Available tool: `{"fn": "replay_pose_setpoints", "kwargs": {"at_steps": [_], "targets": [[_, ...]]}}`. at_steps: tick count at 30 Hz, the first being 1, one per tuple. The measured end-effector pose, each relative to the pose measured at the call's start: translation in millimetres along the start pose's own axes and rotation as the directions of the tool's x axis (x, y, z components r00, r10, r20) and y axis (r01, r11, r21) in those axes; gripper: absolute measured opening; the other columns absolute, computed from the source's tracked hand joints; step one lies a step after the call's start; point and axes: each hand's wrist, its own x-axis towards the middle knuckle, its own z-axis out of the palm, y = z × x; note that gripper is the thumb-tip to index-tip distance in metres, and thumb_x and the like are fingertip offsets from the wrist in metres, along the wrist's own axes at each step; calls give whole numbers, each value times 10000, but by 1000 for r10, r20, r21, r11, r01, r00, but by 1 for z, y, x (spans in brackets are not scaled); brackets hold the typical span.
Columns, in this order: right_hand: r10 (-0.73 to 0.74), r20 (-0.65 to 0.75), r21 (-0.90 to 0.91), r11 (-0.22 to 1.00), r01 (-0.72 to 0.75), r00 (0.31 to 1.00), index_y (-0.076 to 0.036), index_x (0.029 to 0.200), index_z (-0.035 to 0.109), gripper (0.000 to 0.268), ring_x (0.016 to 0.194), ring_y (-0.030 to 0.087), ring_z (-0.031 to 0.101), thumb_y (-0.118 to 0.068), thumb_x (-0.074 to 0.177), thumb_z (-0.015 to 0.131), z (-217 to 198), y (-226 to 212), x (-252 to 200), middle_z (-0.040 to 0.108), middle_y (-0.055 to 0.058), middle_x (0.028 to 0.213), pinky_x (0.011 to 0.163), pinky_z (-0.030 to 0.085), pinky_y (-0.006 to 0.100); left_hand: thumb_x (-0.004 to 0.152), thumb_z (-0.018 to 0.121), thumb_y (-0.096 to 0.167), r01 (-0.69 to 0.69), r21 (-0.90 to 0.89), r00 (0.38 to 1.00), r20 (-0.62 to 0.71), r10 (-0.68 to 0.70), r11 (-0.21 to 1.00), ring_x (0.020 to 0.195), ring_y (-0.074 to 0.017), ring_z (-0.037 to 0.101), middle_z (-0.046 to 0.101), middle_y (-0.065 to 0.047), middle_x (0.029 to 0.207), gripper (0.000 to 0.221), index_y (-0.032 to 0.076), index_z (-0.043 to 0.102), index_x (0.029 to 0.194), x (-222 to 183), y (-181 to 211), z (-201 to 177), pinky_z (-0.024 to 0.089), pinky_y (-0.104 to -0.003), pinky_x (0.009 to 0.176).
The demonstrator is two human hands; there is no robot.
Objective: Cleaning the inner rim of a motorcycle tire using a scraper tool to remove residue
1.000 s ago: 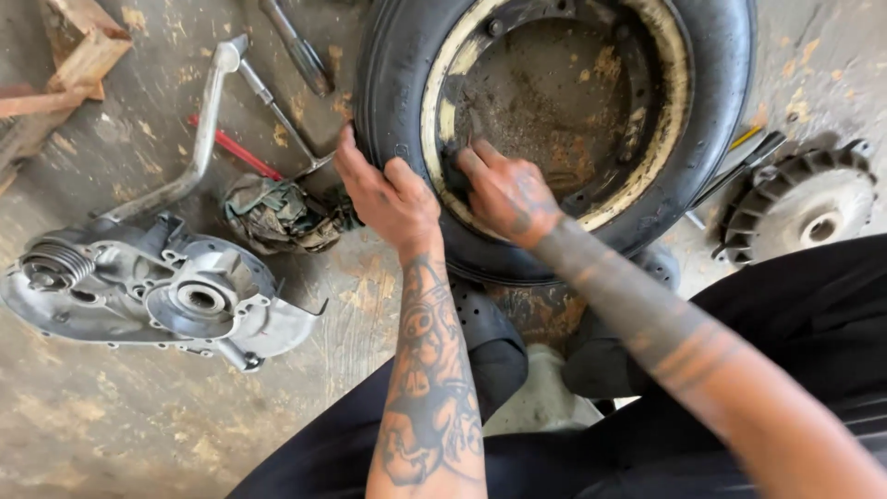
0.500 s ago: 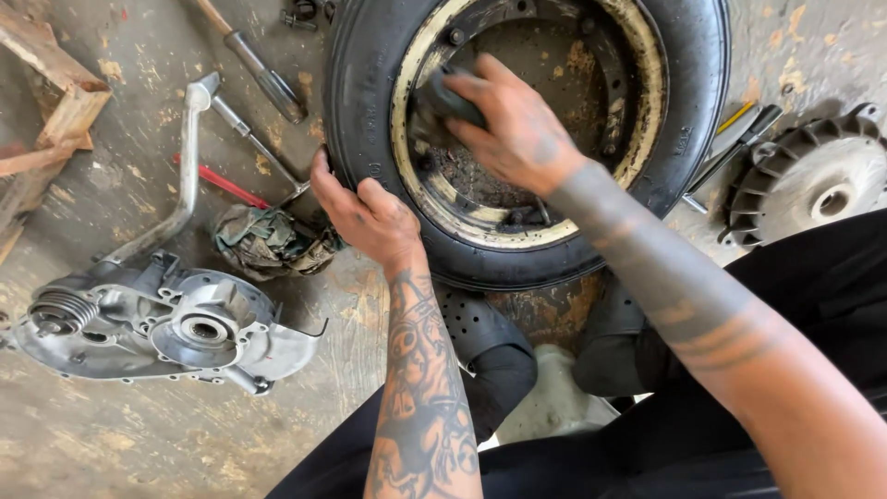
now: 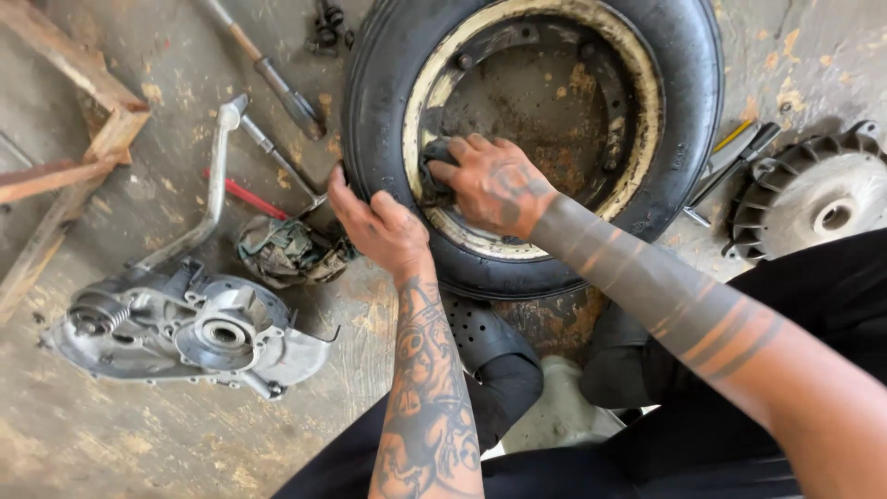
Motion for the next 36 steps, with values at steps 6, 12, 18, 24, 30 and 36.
{"fn": "replay_pose_setpoints", "kwargs": {"at_steps": [6, 12, 18, 24, 30, 36], "targets": [[-94, -217, -258, 965, 36, 972, -246, 1173, 684, 332, 862, 274, 583, -238, 854, 590, 32, 27, 2, 559, 88, 1033, 735, 459, 407, 946, 370, 313, 34, 34, 999, -19, -34, 999, 1206, -427, 634, 543, -149, 1405, 557, 218, 481, 1484, 3, -1, 3, 545, -586, 971], [162, -462, -272, 910, -313, 872, -252, 1323, 652, 406, 770, 294, 620, -168, 944, 535, 44, 53, 11, 575, 118, 1021, 640, 442, 406, 909, 372, 251, 74, 29, 997, -27, -73, 997, 1170, -447, 649, 554, -177, 1381, 575, 202, 486, 1470, 2, 17, -2, 546, -602, 946], [470, -157, 205, 876, -437, 869, -69, 1346, 645, 421, 813, 292, 714, -91, 933, 567, 12, 3, 33, 683, 128, 996, 704, 595, 389, 925, 374, 232, 48, -15, 998, -35, -49, 999, 1208, -474, 632, 549, -188, 1417, 579, 187, 480, 1492, 3, 15, 0, 530, -622, 981], [244, -37, 356, 909, -215, 969, -33, 1004, 730, 244, 855, 414, 720, -145, 792, 690, -5, -20, -4, 698, 205, 884, 762, 592, 538, 861, 466, 212, 19, 56, 996, -87, -14, 998, 1175, -418, 663, 606, -173, 1331, 567, 164, 563, 1417, -1, 6, 2, 536, -524, 987], [228, -402, 277, 953, -120, 887, 0, 1252, 567, 378, 762, 444, 602, -48, 880, 608, -8, 15, 19, 629, 223, 989, 666, 488, 521, 834, 390, 193, -33, -8, 999, 32, 33, 999, 1155, -460, 603, 592, -249, 1348, 561, 11, 502, 1354, 1, 35, -17, 474, -471, 999], [265, -96, 469, 862, -191, 959, -25, 1370, 536, 498, 948, 500, 661, -207, 914, 611, 38, -1, 8, 596, 228, 1044, 738, 581, 592, 934, 408, 259, -52, 21, 995, -84, 54, 998, 1156, -425, 660, 591, -171, 1345, 542, 171, 524, 1456, 2, 3, 6, 533, -554, 992]]}}
